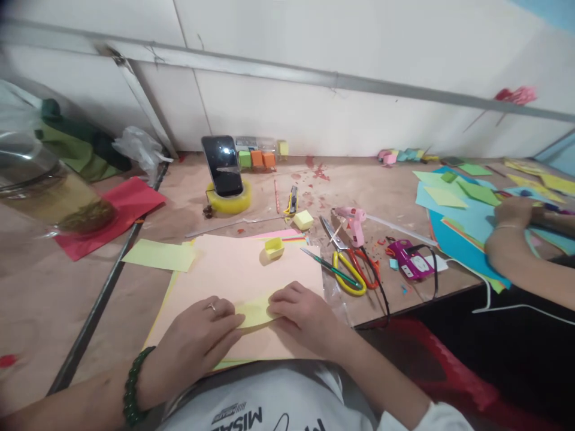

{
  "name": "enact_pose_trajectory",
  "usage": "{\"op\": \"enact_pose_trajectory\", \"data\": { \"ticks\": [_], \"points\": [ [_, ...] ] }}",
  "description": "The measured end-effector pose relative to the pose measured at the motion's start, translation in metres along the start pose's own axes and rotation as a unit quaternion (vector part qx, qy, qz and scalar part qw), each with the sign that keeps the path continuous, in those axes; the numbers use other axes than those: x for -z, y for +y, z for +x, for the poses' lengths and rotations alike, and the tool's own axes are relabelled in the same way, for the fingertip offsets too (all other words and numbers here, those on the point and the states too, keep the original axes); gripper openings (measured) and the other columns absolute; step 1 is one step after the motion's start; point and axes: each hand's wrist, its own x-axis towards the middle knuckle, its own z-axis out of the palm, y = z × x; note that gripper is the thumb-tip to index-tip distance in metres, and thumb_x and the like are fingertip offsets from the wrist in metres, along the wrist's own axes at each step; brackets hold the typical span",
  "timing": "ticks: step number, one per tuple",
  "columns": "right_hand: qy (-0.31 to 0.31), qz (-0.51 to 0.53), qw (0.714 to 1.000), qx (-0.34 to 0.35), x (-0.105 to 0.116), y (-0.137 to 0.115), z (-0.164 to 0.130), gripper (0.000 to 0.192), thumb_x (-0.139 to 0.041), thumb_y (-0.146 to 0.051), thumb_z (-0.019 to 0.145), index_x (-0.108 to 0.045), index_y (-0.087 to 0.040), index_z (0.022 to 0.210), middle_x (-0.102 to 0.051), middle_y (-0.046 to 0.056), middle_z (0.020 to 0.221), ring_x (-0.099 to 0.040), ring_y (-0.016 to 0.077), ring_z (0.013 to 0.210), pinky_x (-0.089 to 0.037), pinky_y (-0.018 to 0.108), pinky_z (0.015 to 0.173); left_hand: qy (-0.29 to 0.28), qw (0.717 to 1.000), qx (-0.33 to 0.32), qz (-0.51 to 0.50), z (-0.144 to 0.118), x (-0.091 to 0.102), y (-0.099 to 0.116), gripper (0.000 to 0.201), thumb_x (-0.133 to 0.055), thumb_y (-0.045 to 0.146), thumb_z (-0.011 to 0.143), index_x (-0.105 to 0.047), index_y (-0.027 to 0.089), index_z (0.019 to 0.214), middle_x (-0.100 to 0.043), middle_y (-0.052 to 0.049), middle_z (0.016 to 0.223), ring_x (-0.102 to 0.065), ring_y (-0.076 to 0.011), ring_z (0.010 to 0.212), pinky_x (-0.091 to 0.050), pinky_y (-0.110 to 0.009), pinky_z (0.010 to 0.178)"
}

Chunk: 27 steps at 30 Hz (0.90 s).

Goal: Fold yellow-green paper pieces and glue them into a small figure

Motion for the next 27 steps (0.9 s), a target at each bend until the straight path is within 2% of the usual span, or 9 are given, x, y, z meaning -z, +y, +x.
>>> {"op": "enact_pose_trajectory", "data": {
  "ticks": [6,10,15,18,22,27],
  "points": [
    [0.076,0.084,0.994,0.0,-0.003,0.016,-0.012,0.013,-0.054,-0.017,0.092,-0.067,-0.019,0.093,-0.069,0.007,0.094,-0.057,0.017,0.087,-0.05,0.03,0.074,0.022,0.997,0.022,-0.075,-0.004,0.001,-0.002,0.03,-0.042,0.017,0.092,-0.062,0.019,0.069,-0.06,-0.003,0.07,-0.054,-0.0202,0.068,-0.044,-0.033,0.061],
    [0.07,0.114,0.99,-0.033,-0.001,0.021,-0.01,0.014,-0.055,-0.022,0.093,-0.068,-0.02,0.089,-0.069,0.006,0.091,-0.06,0.0164,0.086,-0.05,0.029,0.074,0.017,0.995,0.037,-0.09,-0.004,0.004,-0.003,0.034,-0.04,0.018,0.093,-0.061,0.019,0.066,-0.061,-0.003,0.069,-0.056,-0.0195,0.066,-0.043,-0.032,0.061],
    [0.061,0.167,0.976,-0.125,0.001,0.021,-0.005,0.018,-0.055,-0.028,0.093,-0.065,-0.019,0.081,-0.064,0.005,0.083,-0.06,0.0149,0.079,-0.05,0.026,0.067,0.007,0.991,0.08,-0.106,-0.002,0.002,-0.008,0.026,-0.044,0.017,0.089,-0.061,0.02,0.069,-0.063,-0.001,0.064,-0.057,-0.0174,0.061,-0.041,-0.028,0.056],
    [0.074,0.16,0.969,-0.17,0.0,0.021,-0.002,0.018,-0.059,-0.028,0.09,-0.061,-0.019,0.075,-0.06,0.003,0.076,-0.057,0.0146,0.072,-0.046,0.025,0.061,-0.016,0.985,0.113,-0.126,-0.001,0.001,-0.009,0.023,-0.044,0.016,0.087,-0.059,0.02,0.071,-0.064,0.0,0.064,-0.059,-0.0173,0.061,-0.042,-0.027,0.056],
    [0.075,0.152,0.965,-0.201,-0.002,0.018,0.0,0.017,-0.061,-0.023,0.086,-0.057,-0.018,0.071,-0.058,0.002,0.074,-0.055,0.014,0.069,-0.044,0.024,0.057,-0.038,0.982,0.136,-0.128,0.002,0.003,-0.007,0.021,-0.041,0.016,0.085,-0.06,0.021,0.08,-0.064,-0.001,0.066,-0.06,-0.0192,0.064,-0.043,-0.028,0.056],
    [0.079,0.147,0.963,-0.21,-0.002,0.014,0.0,0.016,-0.061,-0.017,0.084,-0.056,-0.018,0.07,-0.058,0.003,0.076,-0.055,0.0143,0.069,-0.044,0.024,0.056,-0.045,0.982,0.129,-0.127,0.004,0.004,-0.006,0.025,-0.039,0.013,0.083,-0.061,0.022,0.091,-0.066,-0.001,0.071,-0.062,-0.02,0.066,-0.045,-0.03,0.059]
  ]
}}
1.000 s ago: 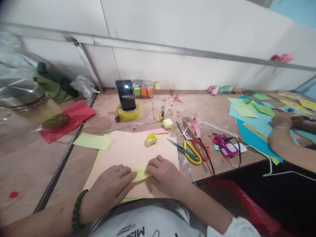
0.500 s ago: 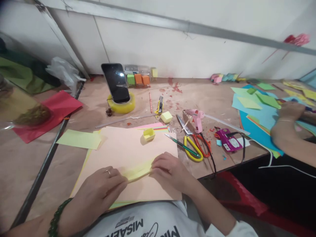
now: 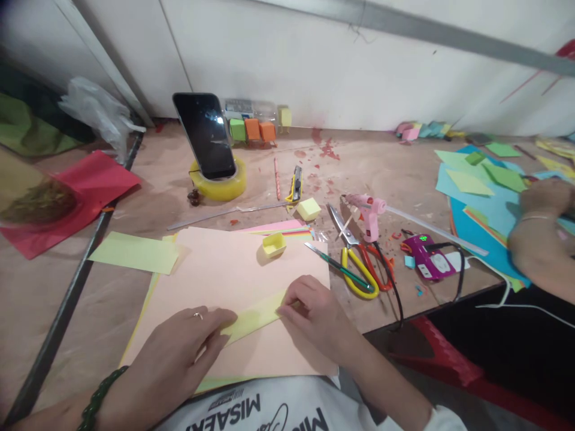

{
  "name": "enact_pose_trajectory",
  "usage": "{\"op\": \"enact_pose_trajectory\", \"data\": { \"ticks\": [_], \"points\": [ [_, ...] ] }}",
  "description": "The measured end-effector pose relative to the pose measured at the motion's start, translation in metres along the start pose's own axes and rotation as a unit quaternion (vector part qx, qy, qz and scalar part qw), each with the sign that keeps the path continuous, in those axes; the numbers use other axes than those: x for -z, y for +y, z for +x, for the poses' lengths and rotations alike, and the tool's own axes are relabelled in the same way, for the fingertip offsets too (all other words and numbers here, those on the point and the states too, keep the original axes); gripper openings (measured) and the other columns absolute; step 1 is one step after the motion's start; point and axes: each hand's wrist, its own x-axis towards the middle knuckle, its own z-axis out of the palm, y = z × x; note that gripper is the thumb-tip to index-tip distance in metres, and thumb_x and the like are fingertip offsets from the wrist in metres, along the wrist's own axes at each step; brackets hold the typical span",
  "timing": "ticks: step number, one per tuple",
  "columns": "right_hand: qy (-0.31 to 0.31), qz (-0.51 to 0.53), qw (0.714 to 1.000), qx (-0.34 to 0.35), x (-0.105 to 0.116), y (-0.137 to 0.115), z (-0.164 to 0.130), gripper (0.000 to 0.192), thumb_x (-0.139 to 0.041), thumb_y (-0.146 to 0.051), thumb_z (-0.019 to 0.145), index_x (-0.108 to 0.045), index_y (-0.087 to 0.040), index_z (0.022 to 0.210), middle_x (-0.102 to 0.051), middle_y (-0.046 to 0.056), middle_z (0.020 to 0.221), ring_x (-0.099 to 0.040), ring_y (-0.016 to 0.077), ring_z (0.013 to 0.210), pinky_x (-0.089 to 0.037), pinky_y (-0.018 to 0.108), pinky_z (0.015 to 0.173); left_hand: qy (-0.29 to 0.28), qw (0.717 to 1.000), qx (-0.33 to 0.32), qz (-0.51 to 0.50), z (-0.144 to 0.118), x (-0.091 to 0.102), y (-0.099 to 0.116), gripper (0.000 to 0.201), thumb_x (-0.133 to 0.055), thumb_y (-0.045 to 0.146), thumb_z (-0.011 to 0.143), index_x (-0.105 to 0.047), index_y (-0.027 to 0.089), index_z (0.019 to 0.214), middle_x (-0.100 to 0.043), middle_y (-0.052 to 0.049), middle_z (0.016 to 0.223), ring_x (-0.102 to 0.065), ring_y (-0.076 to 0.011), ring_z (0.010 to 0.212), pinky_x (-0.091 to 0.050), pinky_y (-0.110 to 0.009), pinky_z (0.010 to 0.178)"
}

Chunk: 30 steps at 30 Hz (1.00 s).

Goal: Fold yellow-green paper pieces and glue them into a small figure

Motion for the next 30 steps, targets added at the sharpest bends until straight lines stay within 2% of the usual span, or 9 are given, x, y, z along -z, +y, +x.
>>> {"op": "enact_pose_trajectory", "data": {
  "ticks": [6,25,30],
  "points": [
    [0.007,-0.011,1.0,0.013,0.0003,-0.0006,0.0018,0.017,-0.061,-0.019,0.086,-0.056,-0.019,0.069,-0.059,0.003,0.074,-0.055,0.0144,0.066,-0.043,0.024,0.054,0.027,0.999,-0.022,0.013,-0.0005,-0.0034,-0.0022,0.031,-0.038,0.012,0.083,-0.06,0.02,0.105,-0.07,-0.003,0.076,-0.064,-0.0208,0.067,-0.049,-0.032,0.059],
    [0.016,-0.029,0.999,0.04,-0.0013,0.0013,0.0031,0.018,-0.06,-0.016,0.086,-0.054,-0.019,0.069,-0.057,0.002,0.072,-0.053,0.0134,0.065,-0.04,0.023,0.052,0.025,0.999,-0.029,0.036,-0.0014,-0.0067,-0.0015,0.039,-0.036,0.011,0.086,-0.054,0.019,0.12,-0.069,-0.004,0.078,-0.064,-0.0205,0.07,-0.049,-0.033,0.062],
    [0.015,-0.038,0.998,0.044,-0.0008,0.0006,0.0027,0.019,-0.059,-0.017,0.086,-0.053,-0.019,0.068,-0.056,0.002,0.072,-0.052,0.0134,0.063,-0.04,0.024,0.052,0.041,0.996,-0.049,0.058,-0.0015,-0.0082,-0.0014,0.042,-0.036,0.009,0.086,-0.052,0.019,0.123,-0.068,-0.004,0.077,-0.062,-0.0201,0.069,-0.049,-0.033,0.062]
  ]
}}
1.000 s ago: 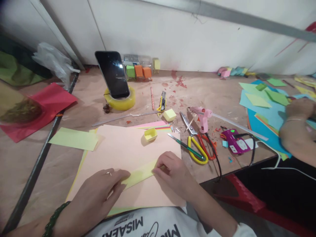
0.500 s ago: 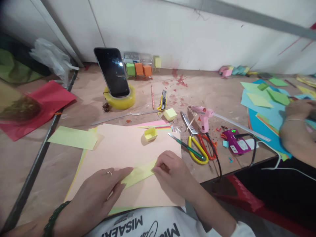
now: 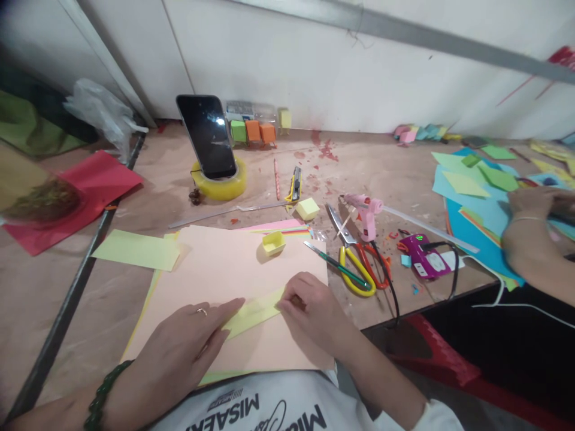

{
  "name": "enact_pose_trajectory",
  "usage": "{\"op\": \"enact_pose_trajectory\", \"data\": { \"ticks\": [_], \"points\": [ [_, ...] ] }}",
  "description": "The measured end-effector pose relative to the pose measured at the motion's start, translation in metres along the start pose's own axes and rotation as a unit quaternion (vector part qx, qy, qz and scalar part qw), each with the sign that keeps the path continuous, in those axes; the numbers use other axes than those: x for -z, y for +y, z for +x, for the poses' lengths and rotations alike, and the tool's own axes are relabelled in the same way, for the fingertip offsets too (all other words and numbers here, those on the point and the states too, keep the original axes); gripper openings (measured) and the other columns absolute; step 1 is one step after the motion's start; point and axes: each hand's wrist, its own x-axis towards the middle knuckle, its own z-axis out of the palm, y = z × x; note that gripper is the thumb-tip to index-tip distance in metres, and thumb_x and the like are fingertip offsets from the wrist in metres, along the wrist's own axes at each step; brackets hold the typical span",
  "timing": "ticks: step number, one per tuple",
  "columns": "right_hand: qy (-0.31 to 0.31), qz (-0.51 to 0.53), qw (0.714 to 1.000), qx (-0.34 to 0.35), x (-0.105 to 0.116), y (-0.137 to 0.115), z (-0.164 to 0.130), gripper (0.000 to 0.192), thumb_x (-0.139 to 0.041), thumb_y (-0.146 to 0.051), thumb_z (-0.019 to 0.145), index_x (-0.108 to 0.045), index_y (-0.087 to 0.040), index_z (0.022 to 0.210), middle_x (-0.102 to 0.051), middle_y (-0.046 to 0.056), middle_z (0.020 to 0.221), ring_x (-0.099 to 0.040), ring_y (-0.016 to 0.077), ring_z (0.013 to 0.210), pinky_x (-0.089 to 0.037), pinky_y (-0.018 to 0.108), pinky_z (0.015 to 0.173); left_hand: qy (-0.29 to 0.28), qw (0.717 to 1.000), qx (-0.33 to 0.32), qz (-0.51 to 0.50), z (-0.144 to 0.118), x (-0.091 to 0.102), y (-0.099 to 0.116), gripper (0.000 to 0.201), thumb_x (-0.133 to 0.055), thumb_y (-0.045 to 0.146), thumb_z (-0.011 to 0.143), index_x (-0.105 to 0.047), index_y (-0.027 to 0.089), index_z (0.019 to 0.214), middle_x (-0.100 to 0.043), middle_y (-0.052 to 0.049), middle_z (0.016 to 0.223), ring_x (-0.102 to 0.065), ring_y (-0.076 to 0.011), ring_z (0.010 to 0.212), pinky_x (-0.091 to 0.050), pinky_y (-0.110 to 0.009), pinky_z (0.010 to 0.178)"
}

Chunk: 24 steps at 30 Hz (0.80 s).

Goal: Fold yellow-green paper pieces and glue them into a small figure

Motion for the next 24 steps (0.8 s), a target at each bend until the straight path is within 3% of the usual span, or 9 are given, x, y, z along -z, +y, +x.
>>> {"op": "enact_pose_trajectory", "data": {
  "ticks": [3,9,12,14,17,19,24],
  "points": [
    [-0.007,-0.014,1.0,-0.002,0.001,-0.001,-0.001,0.018,-0.058,-0.015,0.086,-0.052,-0.019,0.07,-0.055,0.001,0.072,-0.052,0.0138,0.064,-0.041,0.024,0.053,-0.011,0.999,-0.026,0.022,-0.001,-0.002,0.0,0.048,-0.037,0.004,0.084,-0.048,0.019,0.128,-0.068,-0.004,0.082,-0.063,-0.0208,0.07,-0.05,-0.034,0.062],
    [0.019,-0.06,0.998,0.016,-0.002,0.002,-0.005,0.012,-0.056,-0.011,0.082,-0.051,-0.02,0.089,-0.054,0.004,0.087,-0.054,0.0137,0.068,-0.047,0.023,0.055,-0.081,0.988,-0.07,0.109,-0.007,-0.002,0.002,0.064,-0.041,-0.005,0.076,-0.046,0.027,0.131,-0.06,-0.002,0.079,-0.059,-0.0199,0.067,-0.049,-0.03,0.055],
    [0.051,-0.149,0.984,0.085,-0.001,0.0,-0.006,0.01,-0.052,-0.013,0.086,-0.056,-0.02,0.092,-0.056,0.007,0.09,-0.056,0.0175,0.078,-0.05,0.027,0.064,-0.086,0.985,-0.078,0.128,-0.009,-0.001,0.004,0.058,-0.046,-0.005,0.076,-0.05,0.026,0.125,-0.059,-0.003,0.081,-0.059,-0.0198,0.073,-0.049,-0.028,0.058],
    [0.055,-0.236,0.954,0.176,0.0,-0.004,-0.006,0.015,-0.049,-0.011,0.089,-0.06,-0.02,0.094,-0.06,0.009,0.092,-0.056,0.02,0.085,-0.049,0.032,0.072,-0.081,0.983,-0.09,0.136,-0.009,0.0,0.006,0.052,-0.048,-0.003,0.079,-0.051,0.024,0.124,-0.059,-0.004,0.084,-0.059,-0.0204,0.076,-0.05,-0.029,0.06],
    [-0.022,-0.303,0.9,0.313,0.002,-0.013,-0.005,0.019,-0.047,-0.011,0.093,-0.064,-0.019,0.095,-0.064,0.009,0.098,-0.055,0.0209,0.091,-0.046,0.034,0.076,-0.084,0.976,-0.114,0.165,-0.007,-0.001,0.008,0.05,-0.049,-0.002,0.081,-0.051,0.02,0.125,-0.061,-0.006,0.087,-0.06,-0.0221,0.077,-0.05,-0.031,0.058],
    [-0.08,-0.315,0.879,0.349,0.003,-0.016,-0.003,0.019,-0.046,-0.013,0.094,-0.065,-0.018,0.092,-0.066,0.009,0.099,-0.055,0.0206,0.09,-0.046,0.033,0.073,-0.088,0.97,-0.129,0.189,-0.005,-0.001,0.01,0.048,-0.051,-0.003,0.08,-0.052,0.017,0.124,-0.061,-0.007,0.085,-0.06,-0.0232,0.076,-0.05,-0.032,0.057],
    [-0.097,-0.308,0.883,0.34,0.013,-0.002,-0.005,0.026,-0.039,-0.015,0.098,-0.065,-0.015,0.099,-0.068,0.008,0.091,-0.054,0.0196,0.084,-0.046,0.033,0.069,-0.095,0.962,-0.145,0.21,-0.013,0.002,0.011,0.047,-0.052,-0.006,0.076,-0.055,0.01,0.12,-0.064,-0.009,0.087,-0.061,-0.0248,0.076,-0.052,-0.035,0.057]
  ]
}}
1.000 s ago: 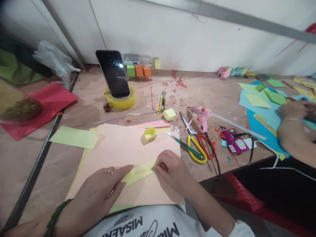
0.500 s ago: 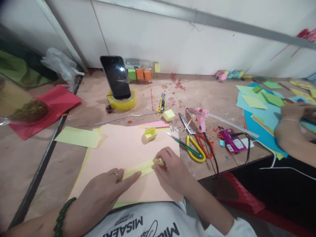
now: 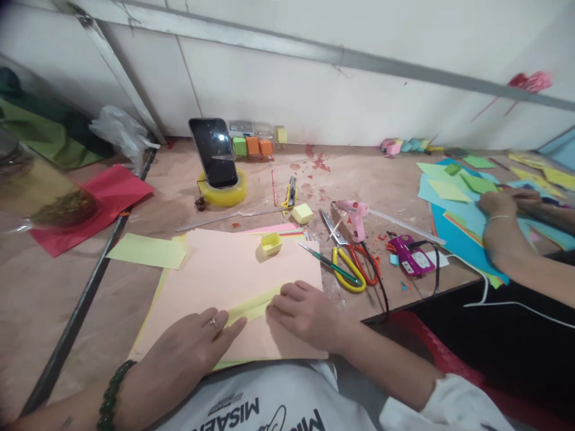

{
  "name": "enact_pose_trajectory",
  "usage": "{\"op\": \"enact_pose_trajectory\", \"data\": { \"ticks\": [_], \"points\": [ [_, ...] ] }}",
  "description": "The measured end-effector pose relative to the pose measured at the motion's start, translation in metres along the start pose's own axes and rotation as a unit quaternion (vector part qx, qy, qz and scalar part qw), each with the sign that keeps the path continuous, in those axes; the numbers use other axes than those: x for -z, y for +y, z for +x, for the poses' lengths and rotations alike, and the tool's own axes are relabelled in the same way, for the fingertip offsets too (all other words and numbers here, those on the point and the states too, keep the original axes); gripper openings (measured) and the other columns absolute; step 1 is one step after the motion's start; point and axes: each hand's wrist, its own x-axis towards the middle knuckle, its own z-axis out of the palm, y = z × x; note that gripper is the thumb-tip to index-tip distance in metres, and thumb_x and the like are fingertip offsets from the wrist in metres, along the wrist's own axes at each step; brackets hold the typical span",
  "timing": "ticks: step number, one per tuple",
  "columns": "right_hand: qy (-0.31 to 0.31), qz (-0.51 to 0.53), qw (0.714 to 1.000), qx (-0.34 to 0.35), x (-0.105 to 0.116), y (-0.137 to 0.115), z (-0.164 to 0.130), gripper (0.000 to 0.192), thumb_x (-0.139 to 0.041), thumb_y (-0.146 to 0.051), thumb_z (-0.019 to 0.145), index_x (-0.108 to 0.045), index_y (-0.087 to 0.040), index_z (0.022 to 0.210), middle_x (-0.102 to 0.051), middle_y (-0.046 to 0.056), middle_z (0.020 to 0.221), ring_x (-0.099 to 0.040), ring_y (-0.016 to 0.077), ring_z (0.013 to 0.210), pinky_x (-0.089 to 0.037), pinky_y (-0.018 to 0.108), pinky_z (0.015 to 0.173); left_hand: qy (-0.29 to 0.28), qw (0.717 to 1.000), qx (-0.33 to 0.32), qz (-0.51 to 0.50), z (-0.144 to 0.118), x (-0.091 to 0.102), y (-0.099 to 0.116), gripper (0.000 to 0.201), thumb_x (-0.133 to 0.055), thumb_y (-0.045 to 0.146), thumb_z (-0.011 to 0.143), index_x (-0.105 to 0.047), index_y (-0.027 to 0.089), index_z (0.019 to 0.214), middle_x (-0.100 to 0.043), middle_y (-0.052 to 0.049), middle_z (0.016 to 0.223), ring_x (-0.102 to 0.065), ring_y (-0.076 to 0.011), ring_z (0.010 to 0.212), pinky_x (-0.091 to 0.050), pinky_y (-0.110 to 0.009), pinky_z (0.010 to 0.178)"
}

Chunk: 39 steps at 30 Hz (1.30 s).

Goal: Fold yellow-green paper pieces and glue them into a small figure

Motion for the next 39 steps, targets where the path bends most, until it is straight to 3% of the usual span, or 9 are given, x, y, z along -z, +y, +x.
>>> {"op": "enact_pose_trajectory", "data": {
  "ticks": [5,8,11,15,20,25,29,34,39],
  "points": [
    [0.042,0.055,0.995,-0.07,0.001,0.013,-0.027,0.027,-0.037,-0.007,0.094,-0.062,-0.016,0.097,-0.069,0.008,0.097,-0.052,0.0208,0.086,-0.048,0.036,0.07,0.009,1.0,0.021,-0.018,-0.019,0.002,0.001,0.049,-0.047,-0.009,0.07,-0.057,0.011,0.114,-0.066,-0.01,0.093,-0.061,-0.0242,0.08,-0.053,-0.036,0.064],
    [0.082,0.08,0.989,-0.095,0.007,0.01,-0.03,0.025,-0.041,-0.002,0.087,-0.06,-0.018,0.089,-0.069,0.008,0.092,-0.052,0.0201,0.083,-0.05,0.035,0.07,0.076,0.996,0.024,-0.047,-0.018,0.003,0.001,0.032,-0.049,-0.002,0.077,-0.06,0.011,0.104,-0.066,-0.012,0.098,-0.059,-0.0244,0.084,-0.053,-0.037,0.073],
    [0.117,0.069,0.986,-0.095,0.013,0.0,-0.019,0.023,-0.045,-0.001,0.08,-0.059,-0.017,0.086,-0.067,0.009,0.091,-0.052,0.0212,0.084,-0.051,0.036,0.073,0.135,0.989,0.004,-0.061,-0.004,0.004,0.001,0.015,-0.048,0.01,0.088,-0.059,0.015,0.078,-0.065,-0.011,0.092,-0.058,-0.0222,0.081,-0.052,-0.035,0.072],
    [0.077,0.051,0.994,-0.063,0.008,-0.009,0.001,0.02,-0.047,-0.007,0.086,-0.06,-0.013,0.101,-0.066,0.01,0.09,-0.054,0.0216,0.085,-0.051,0.035,0.074,0.083,0.996,0.017,-0.024,0.017,0.003,0.0,0.019,-0.046,0.007,0.088,-0.057,0.017,0.076,-0.06,-0.004,0.071,-0.055,-0.0202,0.065,-0.049,-0.032,0.06],
    [0.025,0.066,0.996,-0.05,-0.008,-0.002,0.01,0.018,-0.046,-0.012,0.093,-0.063,-0.015,0.087,-0.063,0.007,0.078,-0.052,0.0177,0.075,-0.047,0.029,0.066,0.017,0.995,0.083,-0.054,0.024,0.013,-0.001,0.022,-0.048,0.004,0.085,-0.059,0.017,0.072,-0.063,-0.007,0.081,-0.059,-0.0215,0.075,-0.049,-0.031,0.063],
    [0.019,0.095,0.992,-0.081,-0.004,0.005,0.012,0.016,-0.05,-0.018,0.093,-0.064,-0.014,0.087,-0.063,0.008,0.082,-0.052,0.0193,0.079,-0.047,0.03,0.069,-0.049,0.979,0.158,-0.123,0.025,0.022,-0.006,0.024,-0.041,0.011,0.092,-0.062,0.017,0.081,-0.065,-0.007,0.083,-0.061,-0.0212,0.078,-0.047,-0.031,0.067],
    [0.015,0.16,0.974,-0.162,-0.001,0.012,0.013,0.018,-0.05,-0.018,0.093,-0.067,-0.016,0.087,-0.063,0.007,0.082,-0.055,0.0165,0.077,-0.046,0.026,0.065,-0.053,0.955,0.217,-0.193,0.028,0.022,-0.013,0.025,-0.039,0.017,0.094,-0.06,0.018,0.081,-0.066,-0.004,0.079,-0.061,-0.0201,0.074,-0.043,-0.03,0.065],
    [-0.01,0.242,0.911,-0.333,-0.005,0.018,0.019,0.005,-0.062,-0.015,0.084,-0.066,-0.018,0.084,-0.061,0.001,0.078,-0.056,0.0127,0.07,-0.042,0.023,0.063,-0.052,0.954,0.23,-0.183,0.03,0.023,-0.016,0.021,-0.041,0.017,0.092,-0.06,0.019,0.082,-0.064,-0.005,0.082,-0.06,-0.0218,0.078,-0.04,-0.031,0.065],
    [-0.084,0.216,0.905,-0.357,0.007,0.017,0.028,0.012,-0.065,-0.015,0.079,-0.064,-0.019,0.091,-0.058,0.0,0.085,-0.053,0.0122,0.071,-0.038,0.022,0.063,-0.048,0.96,0.218,-0.168,0.03,0.022,-0.015,0.018,-0.041,0.016,0.091,-0.058,0.018,0.086,-0.062,-0.006,0.09,-0.059,-0.0228,0.085,-0.042,-0.032,0.069]
  ]
}}
